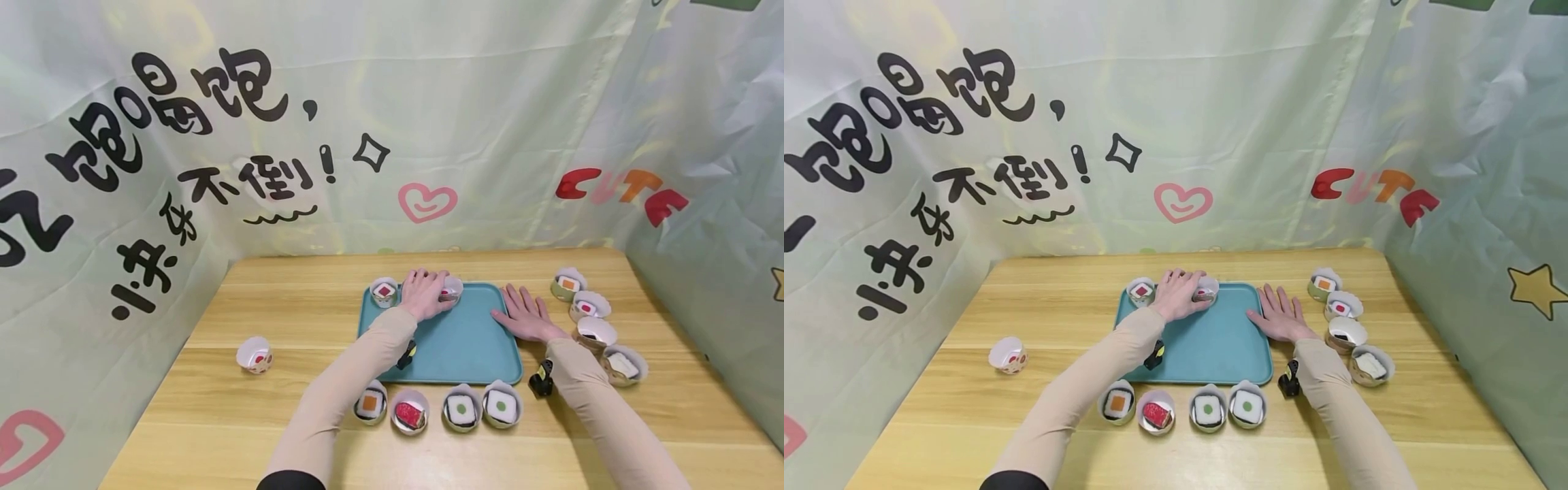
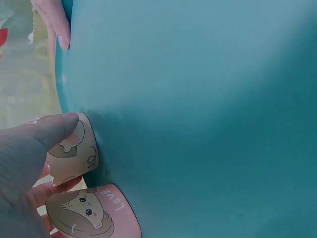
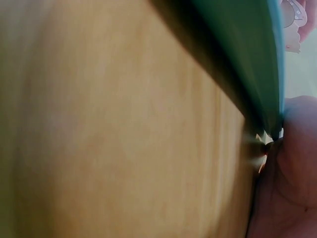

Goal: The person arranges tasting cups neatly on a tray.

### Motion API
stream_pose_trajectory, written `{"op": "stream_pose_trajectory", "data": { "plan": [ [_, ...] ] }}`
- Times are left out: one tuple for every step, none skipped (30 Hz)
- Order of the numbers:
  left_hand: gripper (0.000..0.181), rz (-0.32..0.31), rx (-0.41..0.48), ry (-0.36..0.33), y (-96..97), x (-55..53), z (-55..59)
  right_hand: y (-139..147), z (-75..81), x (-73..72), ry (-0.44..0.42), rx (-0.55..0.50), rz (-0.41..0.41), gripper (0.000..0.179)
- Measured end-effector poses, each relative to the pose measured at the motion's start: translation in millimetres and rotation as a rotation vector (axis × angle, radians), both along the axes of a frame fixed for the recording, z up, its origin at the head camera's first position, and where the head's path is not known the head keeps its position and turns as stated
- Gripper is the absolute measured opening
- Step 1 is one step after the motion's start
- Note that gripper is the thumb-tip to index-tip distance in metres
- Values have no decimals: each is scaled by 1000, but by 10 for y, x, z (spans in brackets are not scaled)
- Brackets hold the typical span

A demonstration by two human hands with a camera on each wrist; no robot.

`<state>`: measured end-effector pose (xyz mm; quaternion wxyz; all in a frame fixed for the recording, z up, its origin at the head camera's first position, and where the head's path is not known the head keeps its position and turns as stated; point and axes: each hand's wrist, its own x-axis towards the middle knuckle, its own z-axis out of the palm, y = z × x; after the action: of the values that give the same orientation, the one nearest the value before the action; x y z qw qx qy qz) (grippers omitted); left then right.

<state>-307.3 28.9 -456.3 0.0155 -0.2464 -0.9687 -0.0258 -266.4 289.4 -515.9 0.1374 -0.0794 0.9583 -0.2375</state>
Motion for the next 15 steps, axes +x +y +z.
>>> {"op": "stream_pose_trajectory", "data": {
  "plan": [
    [66,1,5,-5,-4,-1,2,-5,6,3,0,1,1,100],
    [67,0,11,-12,-11,-3,4,-8,10,3,-1,-2,0,100],
    [69,-1,21,-22,-19,-4,7,-10,13,2,-1,-1,1,100],
    [72,-3,32,-33,-26,-8,10,-12,14,3,-1,-1,2,100],
    [75,-4,46,-51,-35,-14,13,-15,16,2,0,-1,2,100],
    [77,-6,59,-64,-45,-17,16,-16,17,4,0,-3,2,101],
    [80,-6,66,-78,-55,-17,22,-18,17,4,-1,-5,0,102],
    [82,-4,75,-89,-63,-18,27,-19,16,1,-1,-5,-1,102],
    [83,-3,83,-99,-69,-18,32,-20,15,2,-1,-3,-1,102],
    [85,0,83,-108,-75,-18,37,-19,13,5,-1,-1,0,103],
    [86,3,83,-117,-82,-16,39,-16,9,6,0,1,0,105],
    [87,5,84,-122,-87,-15,41,-13,5,8,0,6,0,105],
    [88,7,87,-128,-93,-12,45,-11,2,8,1,10,0,105],
    [89,7,92,-134,-101,-10,48,-10,1,8,1,8,1,106],
    [89,6,94,-137,-108,-7,50,-8,-1,8,1,7,1,107]
  ]
}}
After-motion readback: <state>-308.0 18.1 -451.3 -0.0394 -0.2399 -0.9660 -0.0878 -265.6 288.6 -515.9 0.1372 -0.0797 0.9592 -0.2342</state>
